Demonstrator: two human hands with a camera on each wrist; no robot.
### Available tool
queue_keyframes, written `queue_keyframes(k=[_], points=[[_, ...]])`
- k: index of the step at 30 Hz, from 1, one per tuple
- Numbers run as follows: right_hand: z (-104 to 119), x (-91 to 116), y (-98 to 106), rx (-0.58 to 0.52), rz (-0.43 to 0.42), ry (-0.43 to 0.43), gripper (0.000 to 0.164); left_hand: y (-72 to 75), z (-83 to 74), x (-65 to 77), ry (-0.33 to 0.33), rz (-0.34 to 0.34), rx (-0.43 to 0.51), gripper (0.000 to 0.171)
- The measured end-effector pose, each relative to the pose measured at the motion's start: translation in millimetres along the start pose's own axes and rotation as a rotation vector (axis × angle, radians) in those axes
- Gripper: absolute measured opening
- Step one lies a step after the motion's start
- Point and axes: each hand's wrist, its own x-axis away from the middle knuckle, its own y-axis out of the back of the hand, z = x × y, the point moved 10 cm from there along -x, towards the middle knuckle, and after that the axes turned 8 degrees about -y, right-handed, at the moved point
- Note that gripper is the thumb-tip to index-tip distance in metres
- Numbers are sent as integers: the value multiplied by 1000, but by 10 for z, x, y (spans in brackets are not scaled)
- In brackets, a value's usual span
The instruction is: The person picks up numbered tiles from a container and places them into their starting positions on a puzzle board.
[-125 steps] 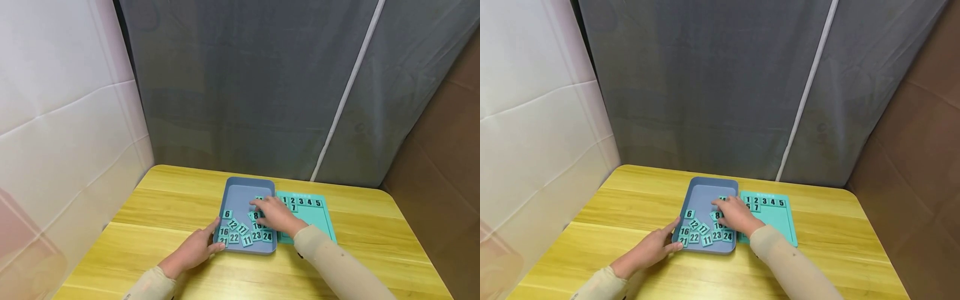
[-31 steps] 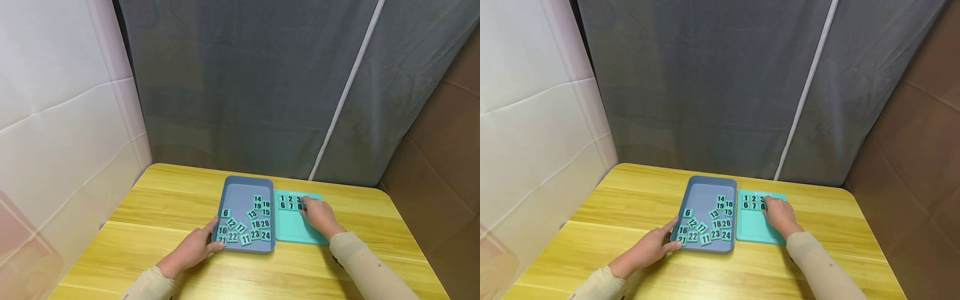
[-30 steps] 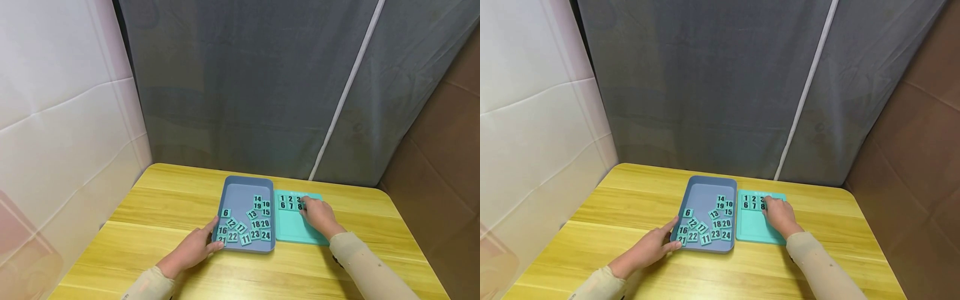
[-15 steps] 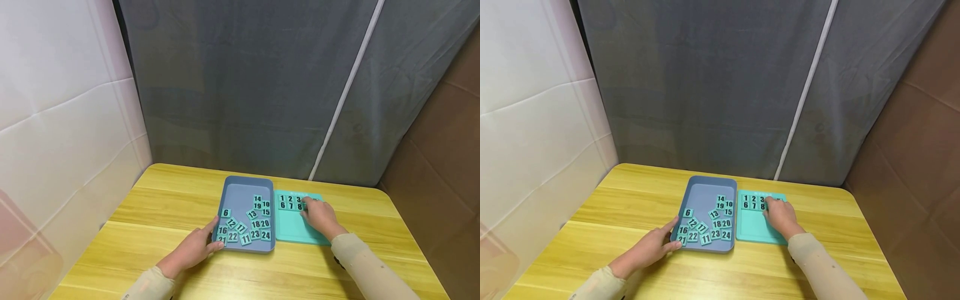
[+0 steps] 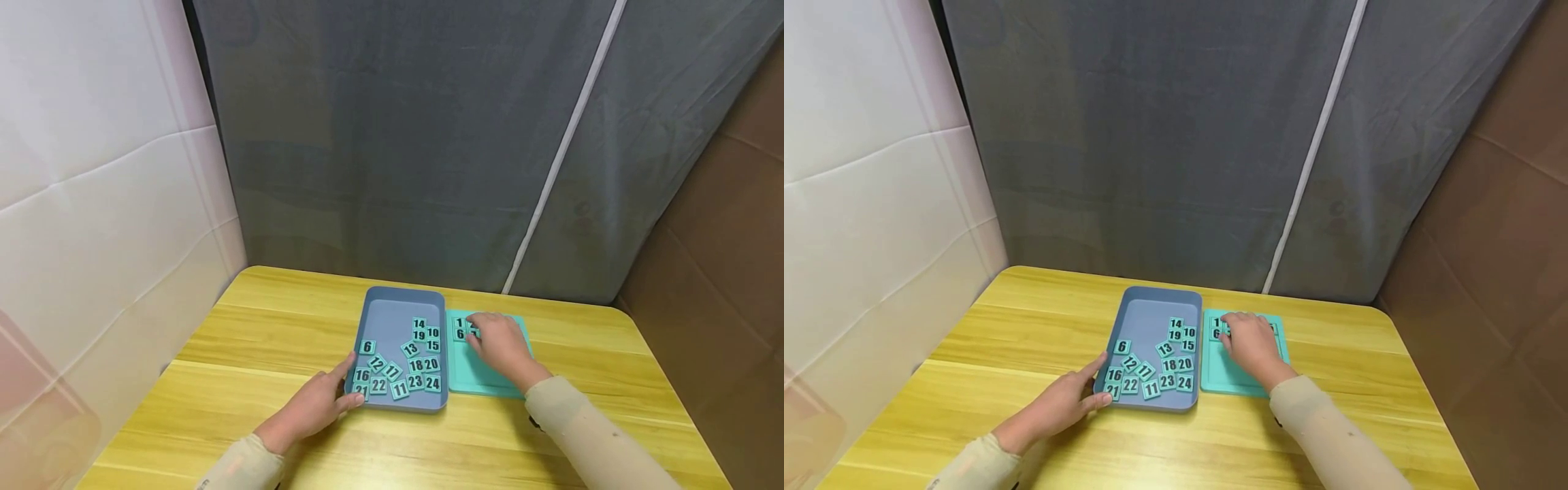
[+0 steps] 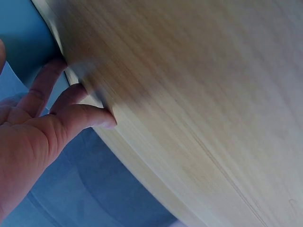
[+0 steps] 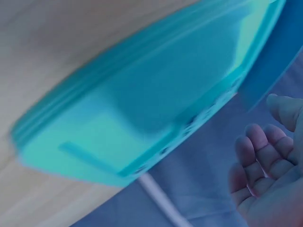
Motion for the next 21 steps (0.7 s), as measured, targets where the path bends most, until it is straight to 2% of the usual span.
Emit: queue_keyframes(k=[5, 12, 18, 21], points=[[300, -7, -41, -30, 40, 48, 37, -10, 8, -11, -12, -4, -4, 85], [598, -13, -114, -55, 65, 100, 36, -16, 3, -10, -17, -2, -3, 85], [958, 16, -150, -108, 101, 188, 32, 3, 8, -7, -19, 0, -2, 86], [1164, 48, -221, -94, 135, 244, 29, 9, 12, 0, -18, 2, 0, 86]])
